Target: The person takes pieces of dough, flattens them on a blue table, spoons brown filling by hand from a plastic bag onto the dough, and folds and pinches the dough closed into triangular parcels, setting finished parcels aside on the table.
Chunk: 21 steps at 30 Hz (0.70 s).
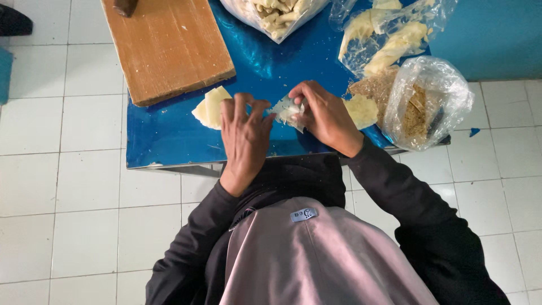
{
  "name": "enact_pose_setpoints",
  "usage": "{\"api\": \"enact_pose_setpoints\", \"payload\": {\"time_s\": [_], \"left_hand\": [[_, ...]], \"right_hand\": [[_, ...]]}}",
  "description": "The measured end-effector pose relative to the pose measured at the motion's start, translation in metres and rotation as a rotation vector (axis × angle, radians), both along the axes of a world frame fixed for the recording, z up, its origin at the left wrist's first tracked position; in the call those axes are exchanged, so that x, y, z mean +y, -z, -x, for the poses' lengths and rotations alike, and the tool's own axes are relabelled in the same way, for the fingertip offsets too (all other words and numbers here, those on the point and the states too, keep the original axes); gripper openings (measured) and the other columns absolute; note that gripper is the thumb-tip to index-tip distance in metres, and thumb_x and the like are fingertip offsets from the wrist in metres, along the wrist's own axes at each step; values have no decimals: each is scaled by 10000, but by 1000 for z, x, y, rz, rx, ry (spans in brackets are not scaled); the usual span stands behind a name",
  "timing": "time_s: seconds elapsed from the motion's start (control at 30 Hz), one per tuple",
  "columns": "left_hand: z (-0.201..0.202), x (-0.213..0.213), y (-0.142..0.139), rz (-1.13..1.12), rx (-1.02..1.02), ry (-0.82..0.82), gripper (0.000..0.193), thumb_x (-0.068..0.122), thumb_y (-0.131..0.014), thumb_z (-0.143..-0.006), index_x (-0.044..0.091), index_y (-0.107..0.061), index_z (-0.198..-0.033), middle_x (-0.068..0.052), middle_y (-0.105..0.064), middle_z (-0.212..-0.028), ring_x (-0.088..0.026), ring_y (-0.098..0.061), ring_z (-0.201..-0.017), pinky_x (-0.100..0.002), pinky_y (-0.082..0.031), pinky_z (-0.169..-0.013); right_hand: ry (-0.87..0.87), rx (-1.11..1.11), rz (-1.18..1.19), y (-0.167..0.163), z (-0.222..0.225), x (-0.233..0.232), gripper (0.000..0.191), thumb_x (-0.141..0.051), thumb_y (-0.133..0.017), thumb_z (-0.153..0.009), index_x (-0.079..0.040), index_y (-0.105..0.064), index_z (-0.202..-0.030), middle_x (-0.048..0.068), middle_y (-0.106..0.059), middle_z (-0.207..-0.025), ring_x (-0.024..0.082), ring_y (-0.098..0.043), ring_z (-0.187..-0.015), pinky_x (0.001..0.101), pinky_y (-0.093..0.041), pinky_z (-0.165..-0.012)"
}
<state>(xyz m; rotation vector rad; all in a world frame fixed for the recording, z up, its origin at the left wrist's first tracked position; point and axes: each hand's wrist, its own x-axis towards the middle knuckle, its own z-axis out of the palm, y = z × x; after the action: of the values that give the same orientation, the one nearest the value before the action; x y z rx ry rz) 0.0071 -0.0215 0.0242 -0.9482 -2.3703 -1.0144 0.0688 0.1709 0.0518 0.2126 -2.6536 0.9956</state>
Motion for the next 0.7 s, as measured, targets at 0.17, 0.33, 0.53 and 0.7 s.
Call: {"api": "enact_pose_setpoints", "payload": {"time_s": [0.17, 0.33, 0.53, 0.7], "left_hand": [[-6, 19, 12, 32, -18, 71, 345, 145, -798, -813, 116, -664, -1129, -88, -539, -1167, -321, -488, -1101, -449, -405, -903], [-9, 21, 16, 66, -23, 121, 375, 131, -781, -833, 126, -662, -1189, -99, -528, -1190, -323, -479, -1104, -447, -398, -875], [-14, 21, 19, 171, 86, 103, 356, 194, -734, -904, 166, -661, -1252, -108, -510, -1193, -326, -474, -1127, -452, -412, -889], [-13, 21, 21, 191, 88, 99, 417, 219, -726, -926, 108, -620, -1314, -113, -506, -1232, -333, -474, -1172, -456, -420, -927]], "right_hand": [[19, 44, -4, 7, -6, 3, 403, 40, -769, -854, -26, -555, -1189, 115, -582, -1106, 253, -661, -898, 349, -528, -763], [57, 30, 59, 14, -4, 9, 423, 117, -710, -837, -43, -567, -1203, 106, -585, -1134, 240, -676, -957, 337, -563, -810], [84, 113, -40, 23, -6, 17, 383, 113, -687, -861, -46, -618, -1203, 111, -566, -1196, 244, -619, -1086, 359, -522, -930], [304, 215, -612, 5, 0, 99, 367, 95, -664, -959, -179, -827, -1142, 49, -548, -1136, 272, -485, -1096, 404, -406, -972]]}}
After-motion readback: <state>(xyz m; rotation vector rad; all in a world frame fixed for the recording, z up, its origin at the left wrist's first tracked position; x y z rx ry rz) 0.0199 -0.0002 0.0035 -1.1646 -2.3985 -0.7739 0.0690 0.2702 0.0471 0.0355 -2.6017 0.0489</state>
